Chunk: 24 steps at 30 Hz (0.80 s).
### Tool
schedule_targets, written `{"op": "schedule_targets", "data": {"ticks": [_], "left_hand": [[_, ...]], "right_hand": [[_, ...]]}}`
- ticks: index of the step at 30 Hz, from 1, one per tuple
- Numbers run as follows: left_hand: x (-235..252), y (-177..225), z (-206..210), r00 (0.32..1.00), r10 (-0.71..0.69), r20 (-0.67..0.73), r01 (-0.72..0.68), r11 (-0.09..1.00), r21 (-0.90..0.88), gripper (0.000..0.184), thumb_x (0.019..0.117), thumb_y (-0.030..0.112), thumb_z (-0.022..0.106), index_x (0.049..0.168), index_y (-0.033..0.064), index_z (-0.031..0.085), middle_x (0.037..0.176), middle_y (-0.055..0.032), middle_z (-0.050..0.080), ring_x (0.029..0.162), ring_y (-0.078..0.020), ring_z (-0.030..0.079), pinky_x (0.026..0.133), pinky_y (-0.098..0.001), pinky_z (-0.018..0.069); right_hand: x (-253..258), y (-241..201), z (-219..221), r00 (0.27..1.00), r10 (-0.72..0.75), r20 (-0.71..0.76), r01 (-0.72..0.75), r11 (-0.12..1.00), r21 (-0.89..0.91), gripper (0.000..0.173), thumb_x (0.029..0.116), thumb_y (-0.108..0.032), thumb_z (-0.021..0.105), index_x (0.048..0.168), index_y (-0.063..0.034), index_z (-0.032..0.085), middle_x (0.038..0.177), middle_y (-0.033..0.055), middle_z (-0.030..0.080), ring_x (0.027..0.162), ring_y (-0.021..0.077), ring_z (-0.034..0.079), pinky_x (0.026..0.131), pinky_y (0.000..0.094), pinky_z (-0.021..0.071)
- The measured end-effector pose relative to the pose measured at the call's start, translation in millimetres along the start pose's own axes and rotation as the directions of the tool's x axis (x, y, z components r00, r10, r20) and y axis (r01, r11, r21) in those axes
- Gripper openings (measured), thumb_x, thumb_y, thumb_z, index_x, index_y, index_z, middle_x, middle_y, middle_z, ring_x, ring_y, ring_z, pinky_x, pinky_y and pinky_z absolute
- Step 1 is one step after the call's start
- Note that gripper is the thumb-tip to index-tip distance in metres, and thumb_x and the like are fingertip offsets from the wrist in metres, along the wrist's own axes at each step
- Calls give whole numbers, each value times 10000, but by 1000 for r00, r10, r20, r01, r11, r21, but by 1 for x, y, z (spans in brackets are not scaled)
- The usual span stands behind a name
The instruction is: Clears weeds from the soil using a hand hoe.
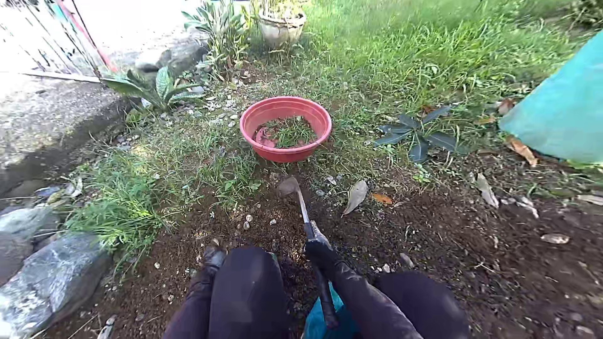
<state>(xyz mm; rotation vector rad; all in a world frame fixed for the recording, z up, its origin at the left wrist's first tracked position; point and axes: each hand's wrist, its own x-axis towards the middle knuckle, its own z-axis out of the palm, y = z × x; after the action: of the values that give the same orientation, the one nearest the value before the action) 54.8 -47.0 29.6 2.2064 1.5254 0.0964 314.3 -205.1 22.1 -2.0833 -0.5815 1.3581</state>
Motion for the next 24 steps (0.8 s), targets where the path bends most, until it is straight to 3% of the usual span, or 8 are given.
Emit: {"op": "schedule_targets", "data": {"ticks": [4,7,9,13,15,17,21,24], "left_hand": [[48,6,-46,989,-145,-17,128,916,-381,478,1105,151,437,1553,-2,378,1518,-267,486,1398,-370,497,1168,-510,390],[61,14,-75,996,-88,1,80,899,-431,511,1109,181,424,1589,36,326,1588,-229,418,1455,-331,441,1194,-480,366],[85,14,-74,998,-56,-41,36,927,-373,454,1101,188,462,1514,2,451,1530,-255,485,1450,-362,449,1209,-502,336],[128,20,-51,998,-42,-42,18,886,-463,397,1098,192,489,1428,-21,541,1443,-262,560,1378,-352,518,1174,-506,365],[143,25,-34,1000,-4,-21,-7,844,-537,381,1098,177,486,1408,-36,549,1410,-258,583,1336,-332,553,1148,-484,399],[153,32,-8,1000,18,0,-14,784,-621,374,1094,158,490,1406,-40,549,1406,-252,590,1325,-309,564,1145,-459,412],[153,62,36,995,35,88,37,715,-698,371,1088,162,499,1406,-23,551,1395,-229,598,1296,-288,579,1115,-435,440],[151,67,56,996,18,91,51,708,-704,418,1086,176,509,1436,-51,523,1435,-265,568,1363,-343,535,1163,-464,397]], "right_hand": [[-10,14,14,987,64,-150,-1,923,385,495,1078,-122,432,1543,-10,305,1113,212,589,875,257,599,777,436,529],[-18,21,1,993,3,-120,25,974,227,394,1092,-118,411,1438,67,447,1263,235,587,1078,265,606,946,397,500],[-15,20,-17,981,-88,-172,114,983,142,396,1102,-139,394,1425,73,480,1260,231,625,1113,268,639,999,387,504],[13,-9,-50,874,11,-485,309,758,574,371,1108,-243,416,1395,-9,449,909,89,583,701,129,593,646,303,542],[29,-19,-61,836,-50,-547,347,819,456,362,1116,-158,360,1373,64,483,1076,137,593,863,114,594,801,261,524],[49,-21,-58,846,-116,-521,298,912,282,378,1104,-110,358,1387,91,508,1256,215,612,1068,172,626,969,299,507],[77,-3,3,971,98,-219,30,856,515,338,1053,-61,461,1377,28,428,923,103,604,711,146,604,659,342,545],[52,16,17,977,204,-57,-160,886,435,432,1027,-76,542,1437,-11,424,976,111,599,757,169,592,685,360,533]]}}
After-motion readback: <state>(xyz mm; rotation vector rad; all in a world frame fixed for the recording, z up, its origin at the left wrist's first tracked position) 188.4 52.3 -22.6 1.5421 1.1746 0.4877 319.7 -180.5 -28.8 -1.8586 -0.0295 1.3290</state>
